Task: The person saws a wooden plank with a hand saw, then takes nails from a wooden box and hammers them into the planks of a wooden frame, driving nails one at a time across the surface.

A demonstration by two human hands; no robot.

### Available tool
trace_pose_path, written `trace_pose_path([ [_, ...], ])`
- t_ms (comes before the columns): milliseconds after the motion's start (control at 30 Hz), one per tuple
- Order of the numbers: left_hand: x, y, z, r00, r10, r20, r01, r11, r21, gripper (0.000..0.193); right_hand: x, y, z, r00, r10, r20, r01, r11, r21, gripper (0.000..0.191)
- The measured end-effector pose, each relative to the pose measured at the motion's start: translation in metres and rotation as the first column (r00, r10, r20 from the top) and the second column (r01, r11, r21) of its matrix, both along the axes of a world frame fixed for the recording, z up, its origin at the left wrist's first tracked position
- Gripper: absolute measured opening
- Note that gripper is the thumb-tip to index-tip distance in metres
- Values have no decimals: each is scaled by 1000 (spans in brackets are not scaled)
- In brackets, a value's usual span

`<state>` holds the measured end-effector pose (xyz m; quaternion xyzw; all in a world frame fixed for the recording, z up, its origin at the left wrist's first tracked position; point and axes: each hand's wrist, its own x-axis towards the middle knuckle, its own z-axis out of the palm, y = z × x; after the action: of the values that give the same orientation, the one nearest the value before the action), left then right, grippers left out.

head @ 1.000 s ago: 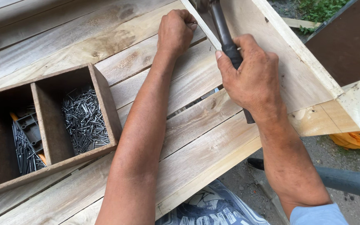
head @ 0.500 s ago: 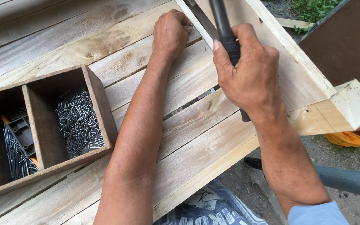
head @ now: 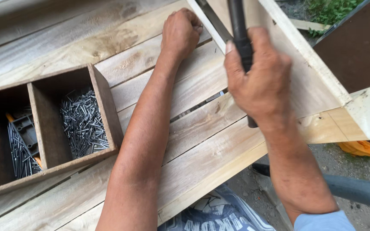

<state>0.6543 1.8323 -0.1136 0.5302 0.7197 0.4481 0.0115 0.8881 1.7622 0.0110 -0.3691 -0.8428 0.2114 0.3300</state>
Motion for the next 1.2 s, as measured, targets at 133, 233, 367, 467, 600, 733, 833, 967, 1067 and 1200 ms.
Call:
trace_pose_path([
  [133, -1, 2, 0, 1000, -5, 20, 5, 1000, 2, 13, -10, 11, -15, 982, -24, 186, 32, 999, -43, 27],
  [233, 1, 0, 3, 996, 54, 68, -51, 998, -47, 13, -4, 14, -17, 982, -34, 187, 50, 995, -84, 28],
  [367, 14, -17, 11, 993, 88, 84, -84, 995, -50, 14, 2, -9, -14, 983, 21, 180, -18, 1000, -22, 30],
  [467, 23, -52, 33, 901, 362, -241, -356, 932, 71, 12, -7, -27, -6, 988, 50, 144, -44, 998, -46, 27],
  [600, 24, -152, 74, 753, 463, -468, -487, 870, 78, 10, -10, -71, 0, 965, 262, -21, -258, 959, 115, 24],
  [733, -10, -279, 107, 715, 365, -596, -386, 917, 99, 7, -22, -113, 3, 913, 407, -39, -408, 913, -18, 24],
  [833, -34, -312, 114, 831, 248, -498, -476, 781, -405, 9, -34, -138, 2, 853, 519, -57, -521, 853, -21, 25],
  [967, -39, -320, 90, 757, 162, -633, -497, 772, -396, 15, -46, -157, -3, 827, 561, -33, -561, 827, -13, 25],
  [1067, -40, -316, 75, 724, 230, -650, -503, 821, -270, 17, -49, -158, -8, 826, 563, -28, -563, 827, 8, 25],
  [1200, -42, -319, 73, 789, 290, -542, -458, 865, -205, 19, -50, -152, -20, 841, 540, -42, -540, 841, -3, 25],
])
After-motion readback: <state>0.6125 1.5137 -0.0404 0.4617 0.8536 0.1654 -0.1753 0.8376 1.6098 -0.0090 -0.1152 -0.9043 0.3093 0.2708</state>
